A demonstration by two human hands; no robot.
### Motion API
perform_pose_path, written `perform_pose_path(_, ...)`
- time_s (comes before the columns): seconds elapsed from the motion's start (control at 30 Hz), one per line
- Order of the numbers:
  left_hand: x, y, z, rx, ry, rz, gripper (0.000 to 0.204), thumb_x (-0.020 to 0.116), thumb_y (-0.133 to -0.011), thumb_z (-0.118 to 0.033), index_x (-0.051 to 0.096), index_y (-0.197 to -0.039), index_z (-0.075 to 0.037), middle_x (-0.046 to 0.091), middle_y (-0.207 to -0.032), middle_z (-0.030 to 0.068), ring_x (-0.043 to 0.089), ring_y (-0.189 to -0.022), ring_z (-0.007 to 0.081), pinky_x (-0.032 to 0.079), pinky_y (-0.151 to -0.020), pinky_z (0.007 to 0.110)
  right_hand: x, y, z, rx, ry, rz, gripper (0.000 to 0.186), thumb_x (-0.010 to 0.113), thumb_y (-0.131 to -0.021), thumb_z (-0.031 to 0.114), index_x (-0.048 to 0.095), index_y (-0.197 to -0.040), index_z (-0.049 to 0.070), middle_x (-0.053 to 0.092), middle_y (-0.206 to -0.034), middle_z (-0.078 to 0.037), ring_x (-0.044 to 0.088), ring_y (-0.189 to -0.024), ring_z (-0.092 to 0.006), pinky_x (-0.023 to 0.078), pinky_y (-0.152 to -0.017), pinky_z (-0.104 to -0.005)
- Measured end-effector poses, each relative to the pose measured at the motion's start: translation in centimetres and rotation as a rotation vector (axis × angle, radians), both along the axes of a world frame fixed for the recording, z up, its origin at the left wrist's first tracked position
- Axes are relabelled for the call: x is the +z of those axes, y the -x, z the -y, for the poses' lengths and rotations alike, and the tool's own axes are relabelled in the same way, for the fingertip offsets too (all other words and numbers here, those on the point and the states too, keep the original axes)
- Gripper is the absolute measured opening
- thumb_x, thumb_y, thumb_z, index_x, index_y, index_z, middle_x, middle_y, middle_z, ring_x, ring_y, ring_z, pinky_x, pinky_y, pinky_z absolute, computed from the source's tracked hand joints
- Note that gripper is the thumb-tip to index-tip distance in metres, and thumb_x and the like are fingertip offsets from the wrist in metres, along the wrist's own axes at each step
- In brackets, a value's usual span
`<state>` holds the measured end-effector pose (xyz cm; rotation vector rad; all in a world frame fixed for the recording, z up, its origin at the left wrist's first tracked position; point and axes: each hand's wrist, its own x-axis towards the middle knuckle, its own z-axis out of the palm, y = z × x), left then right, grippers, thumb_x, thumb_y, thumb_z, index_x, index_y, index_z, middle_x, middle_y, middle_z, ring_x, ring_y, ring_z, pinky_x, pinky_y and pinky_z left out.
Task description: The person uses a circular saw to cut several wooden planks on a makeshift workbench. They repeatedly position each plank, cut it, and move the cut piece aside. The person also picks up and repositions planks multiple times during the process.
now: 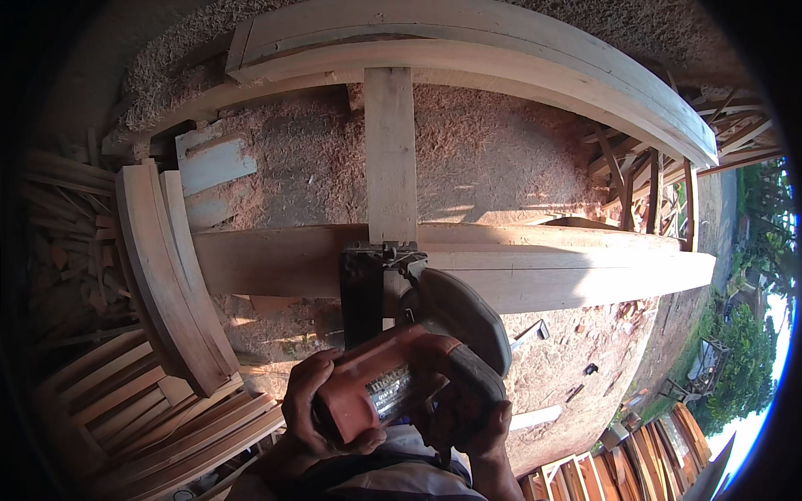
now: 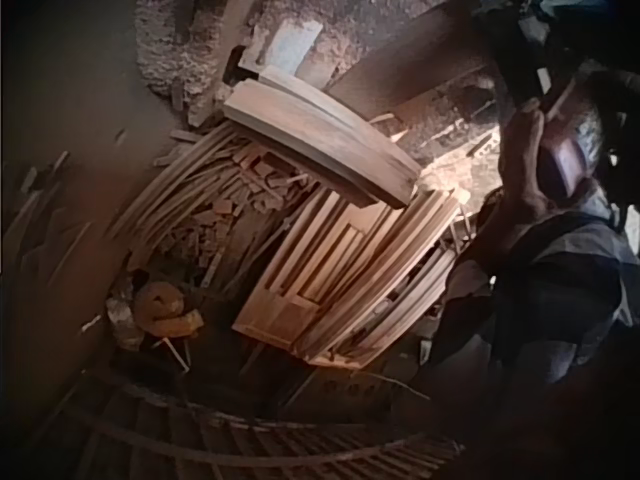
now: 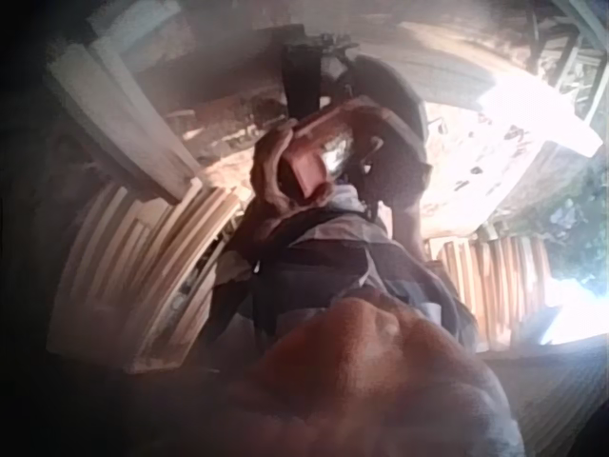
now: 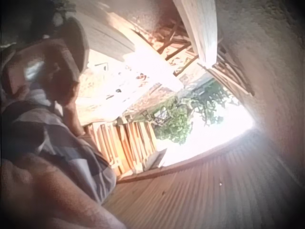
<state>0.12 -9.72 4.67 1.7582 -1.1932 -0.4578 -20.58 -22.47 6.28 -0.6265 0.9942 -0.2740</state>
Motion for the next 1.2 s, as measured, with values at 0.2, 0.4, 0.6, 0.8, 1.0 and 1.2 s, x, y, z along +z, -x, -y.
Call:
perform_pose_path(0.2,0.1,-0.4,0.6,-0.002,0.003,-0.007,0.1,0.083,-0.08,-0.058,0.041,-0.142,0.009,0.056,-0.128,0.0277,0.062,-0.112,0.0367,0.056,-0.092,0.045,-0.3,0.1,0.2,-0.013,0.049,-0.019,0.124,0.037,-0.081,0.096,0.046,-0.142,-0.011,0.057,-0.073,-0.003,0.05,-0.051,-0.0099,0.038,-0.044,-0.0252)
perform_pose_path(0.4,0.1,-0.6,0.9,0.004,0.001,-0.021,0.1,0.082,-0.081,-0.058,0.041,-0.142,0.009,0.055,-0.128,0.0281,0.062,-0.112,0.0364,0.056,-0.093,0.045,0.2,-1.0,1.1,0.041,0.108,-0.022,0.127,0.03,-0.084,0.096,0.045,-0.143,-0.014,0.057,-0.073,-0.002,0.049,-0.05,-0.0078,0.037,-0.044,-0.0239)
perform_pose_path(0.6,-0.1,-0.9,1.4,0.006,0.018,-0.015,0.101,0.082,-0.08,-0.059,0.04,-0.143,0.009,0.056,-0.128,0.0281,0.062,-0.112,0.0364,0.056,-0.093,0.045,0.0,-1.2,1.4,0.026,0.072,-0.017,0.128,0.029,-0.083,0.097,0.047,-0.142,-0.015,0.058,-0.072,-0.002,0.048,-0.048,-0.0073,0.035,-0.043,-0.0235)
perform_pose_path(0.8,-0.1,-1.2,1.9,0.019,0.027,-0.017,0.101,0.082,-0.08,-0.059,0.04,-0.143,0.008,0.057,-0.127,0.0282,0.063,-0.112,0.0364,0.056,-0.093,0.045,0.1,-1.3,1.9,0.026,0.036,-0.08,0.132,0.036,-0.074,0.101,0.046,-0.143,-0.011,0.058,-0.072,-0.003,0.053,-0.051,-0.0106,0.039,-0.044,-0.0255)
perform_pose_path(1.0,-0.1,-1.4,2.4,0.02,0.023,-0.02,0.101,0.082,-0.08,-0.059,0.04,-0.143,0.008,0.057,-0.127,0.0282,0.062,-0.112,0.0361,0.056,-0.093,0.045,-1.5,0.2,1.7,-0.009,0.03,0.157,0.121,0.031,-0.086,0.094,0.046,-0.146,-0.009,0.063,-0.087,-0.007,0.057,-0.061,-0.0112,0.044,-0.05,-0.0261)
perform_pose_path(1.2,0.0,-1.6,2.5,0.02,-0.001,-0.041,0.102,0.083,-0.08,-0.06,0.04,-0.144,0.007,0.056,-0.129,0.028,0.061,-0.114,0.0361,0.055,-0.095,0.046,0.3,-1.6,2.8,0.024,-0.03,-0.069,0.137,0.04,-0.071,0.103,0.04,-0.149,-0.01,0.055,-0.066,-0.001,0.05,-0.048,-0.0097,0.035,-0.042,-0.0251)
